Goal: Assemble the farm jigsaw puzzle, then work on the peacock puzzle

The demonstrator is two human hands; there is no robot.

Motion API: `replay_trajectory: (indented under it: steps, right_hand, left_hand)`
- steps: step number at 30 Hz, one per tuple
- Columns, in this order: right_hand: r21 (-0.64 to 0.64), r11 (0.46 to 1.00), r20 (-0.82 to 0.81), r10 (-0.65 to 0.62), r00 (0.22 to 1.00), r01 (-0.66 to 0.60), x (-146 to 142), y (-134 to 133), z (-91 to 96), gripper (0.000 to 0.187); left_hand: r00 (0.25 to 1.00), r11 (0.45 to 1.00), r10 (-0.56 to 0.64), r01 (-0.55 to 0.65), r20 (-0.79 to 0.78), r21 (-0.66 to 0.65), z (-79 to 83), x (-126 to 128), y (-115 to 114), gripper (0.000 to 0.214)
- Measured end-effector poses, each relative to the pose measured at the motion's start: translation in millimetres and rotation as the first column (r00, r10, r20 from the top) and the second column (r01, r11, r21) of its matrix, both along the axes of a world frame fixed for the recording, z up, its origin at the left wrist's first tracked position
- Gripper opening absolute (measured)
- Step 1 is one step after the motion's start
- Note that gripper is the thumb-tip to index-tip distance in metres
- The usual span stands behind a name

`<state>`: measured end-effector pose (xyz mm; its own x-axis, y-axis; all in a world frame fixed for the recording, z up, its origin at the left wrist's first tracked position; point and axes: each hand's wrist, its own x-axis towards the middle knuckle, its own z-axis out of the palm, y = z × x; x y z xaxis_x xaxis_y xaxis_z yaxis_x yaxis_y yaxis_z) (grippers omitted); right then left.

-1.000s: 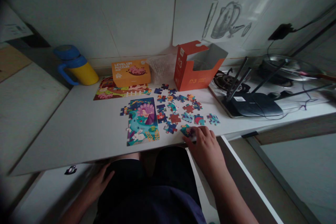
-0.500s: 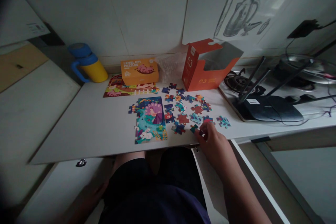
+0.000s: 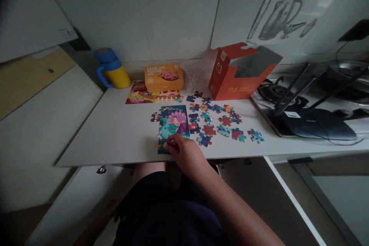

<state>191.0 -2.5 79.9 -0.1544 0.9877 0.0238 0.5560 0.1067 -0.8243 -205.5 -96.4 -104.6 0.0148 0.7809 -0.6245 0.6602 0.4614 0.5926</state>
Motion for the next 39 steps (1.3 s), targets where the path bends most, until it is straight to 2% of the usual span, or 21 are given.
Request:
replay_trajectory:
  steps: [2,4,6,9,10,12,15,17,19,22,26,31,39]
  right_hand:
    - [0.001,0.999,-0.043,0.035,0.998,-0.035,-12,8,-2.4,0.008]
    - [0.004,0.999,-0.072,0.048,0.996,-0.048,-22,14,-6.5,0.01]
    - [0.019,0.999,-0.065,0.044,0.997,-0.043,-27,17,-10.5,0.012]
    - [0.076,0.997,0.016,0.017,1.0,-0.018,-28,17,-15.4,0.015]
    - [0.119,0.993,0.052,-0.003,0.999,-0.003,-25,15,-16.9,0.013]
    - [0.257,0.966,0.142,-0.073,0.987,0.034,-17,11,-20.6,0.007]
    - [0.45,0.892,0.296,-0.19,0.936,0.039,1,6,-28.4,0.012]
    - [0.479,0.878,0.375,-0.202,0.905,-0.002,11,3,-34.2,0.015]
    - [0.467,0.881,0.426,-0.157,0.891,-0.068,18,2,-38.9,0.017]
    - [0.453,0.881,0.465,-0.101,0.88,-0.138,21,1,-41.6,0.021]
    - [0.449,0.881,0.471,-0.093,0.877,-0.147,20,0,-39.1,0.021]
    - [0.441,0.885,0.486,-0.099,0.868,-0.146,19,0,-36.5,0.02]
    - [0.43,0.892,0.503,-0.106,0.858,-0.142,19,-1,-38.0,0.022]
  left_hand:
    - [0.997,0.994,0.064,-0.059,-0.053,0.096,-3.8,-6,8,0.075]
    - [0.995,0.976,0.07,-0.053,-0.075,0.211,-1.6,-4,16,0.062]
    - [0.997,0.953,-0.036,0.054,-0.063,0.297,10.4,9,22,0.047]
    - [0.95,0.862,-0.306,0.306,-0.067,0.404,48.7,45,28,0.027]
    - [0.925,0.807,-0.371,0.364,-0.081,0.465,65.1,59,30,0.024]
    - [0.878,0.645,-0.461,0.432,-0.131,0.63,98.6,85,38,0.02]
    - [0.862,0.372,-0.443,0.425,-0.244,0.825,139.2,112,61,0.013]
    - [0.86,0.269,-0.411,0.431,-0.302,0.861,155.9,123,81,0.016]
    - [0.841,0.209,-0.414,0.459,-0.348,0.863,164.9,130,100,0.023]
    - [0.782,0.16,-0.474,0.529,-0.405,0.834,167.5,137,123,0.029]
    - [0.728,0.141,-0.552,0.562,-0.407,0.815,158.0,142,136,0.031]
    - [0.744,0.144,-0.528,0.553,-0.409,0.82,147.5,144,135,0.024]
    - [0.76,0.143,-0.497,0.547,-0.418,0.825,150.5,146,133,0.023]
